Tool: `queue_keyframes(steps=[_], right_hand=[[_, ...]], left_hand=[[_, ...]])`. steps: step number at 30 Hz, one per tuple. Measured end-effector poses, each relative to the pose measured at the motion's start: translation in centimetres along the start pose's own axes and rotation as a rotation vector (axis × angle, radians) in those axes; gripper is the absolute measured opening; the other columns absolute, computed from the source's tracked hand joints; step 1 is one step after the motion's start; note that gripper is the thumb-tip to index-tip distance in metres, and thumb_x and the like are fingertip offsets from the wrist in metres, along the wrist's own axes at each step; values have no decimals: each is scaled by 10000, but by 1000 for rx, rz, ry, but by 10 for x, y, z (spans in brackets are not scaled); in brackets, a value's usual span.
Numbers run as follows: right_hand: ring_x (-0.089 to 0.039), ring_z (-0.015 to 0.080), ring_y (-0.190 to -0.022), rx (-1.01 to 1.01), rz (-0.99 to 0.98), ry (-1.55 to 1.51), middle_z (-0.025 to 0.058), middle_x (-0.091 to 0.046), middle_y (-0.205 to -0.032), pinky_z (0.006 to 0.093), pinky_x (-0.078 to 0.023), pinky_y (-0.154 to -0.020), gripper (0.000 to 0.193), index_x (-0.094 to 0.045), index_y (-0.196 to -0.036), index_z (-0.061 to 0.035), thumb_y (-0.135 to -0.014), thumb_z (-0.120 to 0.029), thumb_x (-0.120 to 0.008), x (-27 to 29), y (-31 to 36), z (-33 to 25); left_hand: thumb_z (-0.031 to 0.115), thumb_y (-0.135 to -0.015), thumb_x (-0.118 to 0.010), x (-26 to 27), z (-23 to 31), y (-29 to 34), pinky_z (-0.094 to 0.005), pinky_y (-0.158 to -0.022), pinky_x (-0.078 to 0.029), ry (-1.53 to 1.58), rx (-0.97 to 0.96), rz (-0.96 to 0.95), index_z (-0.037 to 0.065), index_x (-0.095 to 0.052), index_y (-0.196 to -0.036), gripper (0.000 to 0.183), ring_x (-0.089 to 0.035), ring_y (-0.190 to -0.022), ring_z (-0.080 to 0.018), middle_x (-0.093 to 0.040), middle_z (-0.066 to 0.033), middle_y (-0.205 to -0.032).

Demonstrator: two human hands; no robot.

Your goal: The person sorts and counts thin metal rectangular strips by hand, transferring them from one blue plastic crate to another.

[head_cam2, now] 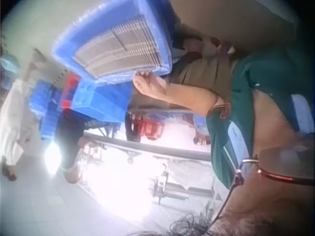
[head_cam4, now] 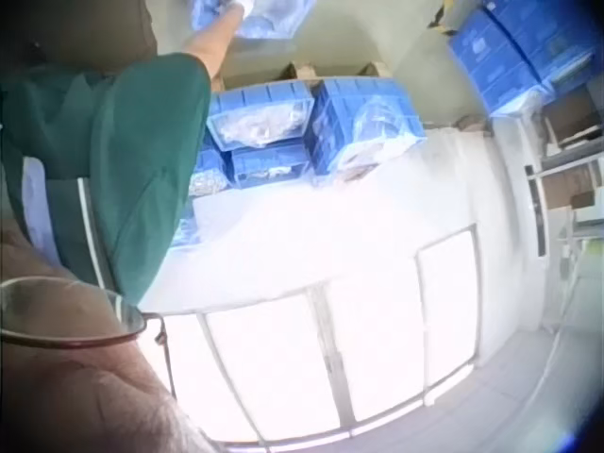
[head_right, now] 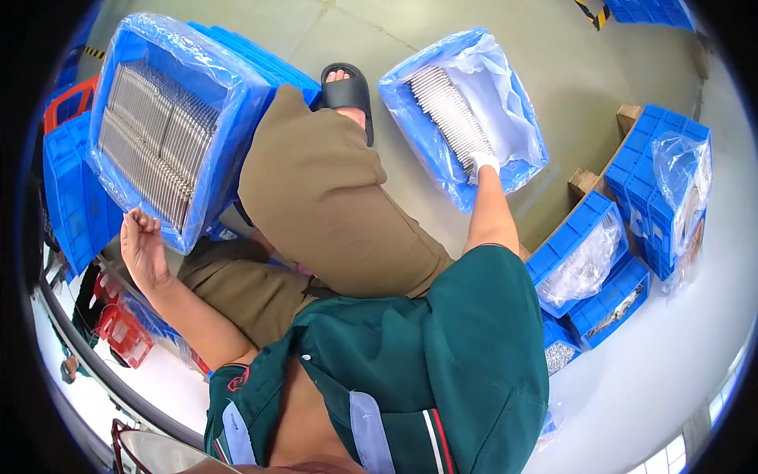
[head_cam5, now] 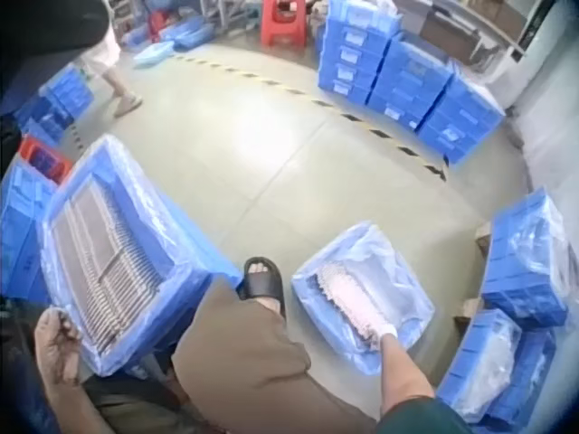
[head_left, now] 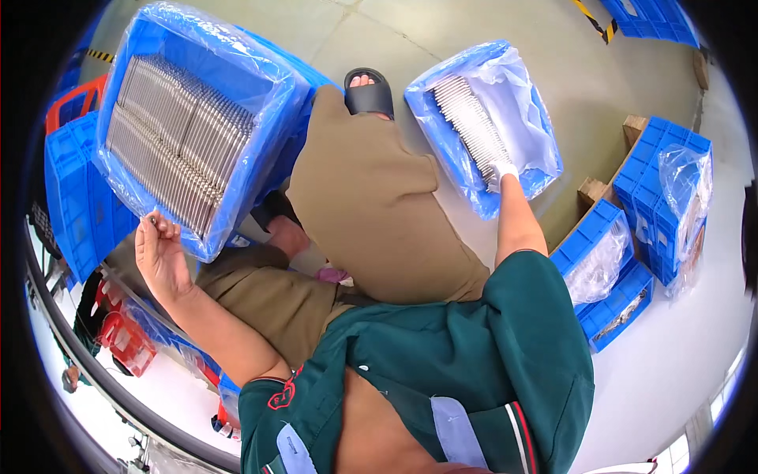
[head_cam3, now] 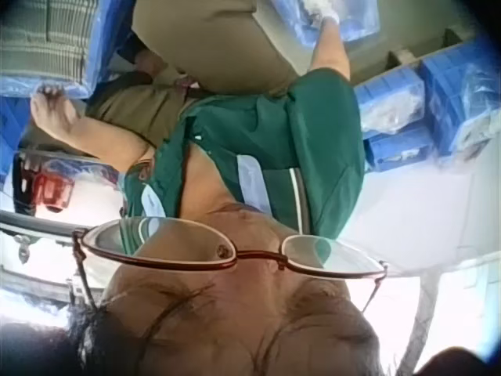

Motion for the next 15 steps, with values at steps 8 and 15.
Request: queue_keyframes(steps=[8, 15], right_hand=[[-544, 284, -1042, 347, 249, 882, 162, -554, -1137, 341, -441, -860, 544, -563, -1125, -81, -694, -411, -575, -11, -31, -19], [-537, 273, -1055, 232, 128, 905, 155, -573, -1106, 324, -424, -880, 501, -604, -1066, -79, -690, -405, -546, -5, 7, -36]], left_hand=[[161, -882, -529, -4, -1, -1, -246, -634, -340, -43, 17, 43, -33, -547, -934, 202, -383, -655, -112, -462, -30, -725], [152, -883, -525, -7, -4, -3, -246, -629, -335, -44, 24, 57, -31, -543, -924, 188, -379, -657, -113, -464, -35, -729]])
Point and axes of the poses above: each hand's wrist, its own y-axis away from the middle knuckle, its own x-axis out of the back of the hand, z = x × y, the point moved 1 cm from there along -y, towards the middle knuckle
